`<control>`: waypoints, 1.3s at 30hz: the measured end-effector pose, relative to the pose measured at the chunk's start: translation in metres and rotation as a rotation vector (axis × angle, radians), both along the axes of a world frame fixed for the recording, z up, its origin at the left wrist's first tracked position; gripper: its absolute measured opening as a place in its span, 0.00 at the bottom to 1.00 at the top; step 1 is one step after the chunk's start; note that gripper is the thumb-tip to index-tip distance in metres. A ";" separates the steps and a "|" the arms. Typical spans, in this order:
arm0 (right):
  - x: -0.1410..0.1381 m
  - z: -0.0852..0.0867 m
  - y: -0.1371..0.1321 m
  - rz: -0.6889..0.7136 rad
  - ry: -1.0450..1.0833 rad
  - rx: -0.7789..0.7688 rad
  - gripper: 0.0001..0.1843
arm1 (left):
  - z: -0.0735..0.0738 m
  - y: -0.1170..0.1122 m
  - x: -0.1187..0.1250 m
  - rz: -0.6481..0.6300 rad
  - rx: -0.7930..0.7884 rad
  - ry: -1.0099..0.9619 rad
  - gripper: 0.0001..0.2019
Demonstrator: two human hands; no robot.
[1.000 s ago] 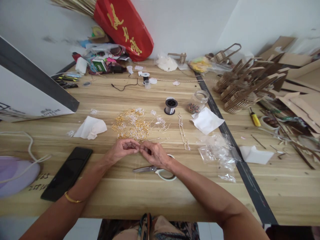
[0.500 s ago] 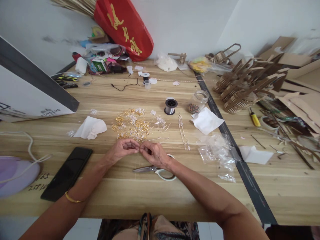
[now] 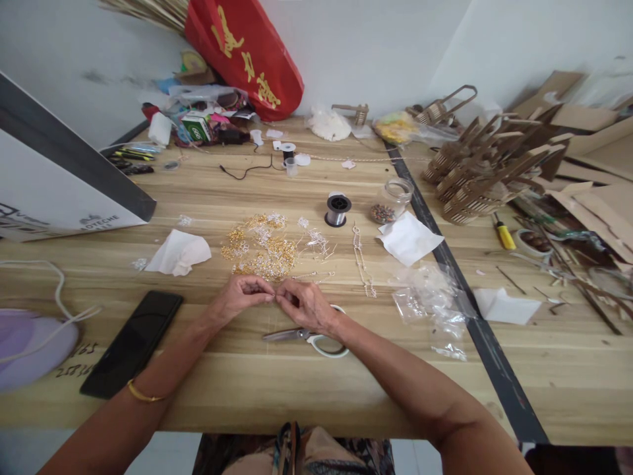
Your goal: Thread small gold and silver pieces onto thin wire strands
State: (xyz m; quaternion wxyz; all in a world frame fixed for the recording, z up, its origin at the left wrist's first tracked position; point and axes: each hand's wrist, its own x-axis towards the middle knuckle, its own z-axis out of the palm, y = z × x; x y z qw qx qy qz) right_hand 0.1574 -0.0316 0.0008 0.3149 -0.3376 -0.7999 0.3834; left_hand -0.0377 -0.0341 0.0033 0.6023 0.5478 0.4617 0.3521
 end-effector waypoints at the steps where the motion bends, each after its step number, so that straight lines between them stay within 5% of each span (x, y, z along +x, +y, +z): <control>1: 0.000 0.000 0.000 0.003 -0.001 0.001 0.07 | 0.000 0.000 0.000 0.000 0.001 0.004 0.06; 23: 0.000 -0.003 0.001 0.011 -0.029 -0.021 0.09 | 0.010 -0.004 0.002 -0.005 0.182 0.306 0.05; 39: 0.002 -0.005 0.001 0.055 -0.065 -0.002 0.08 | 0.011 -0.002 -0.001 -0.103 0.099 0.212 0.07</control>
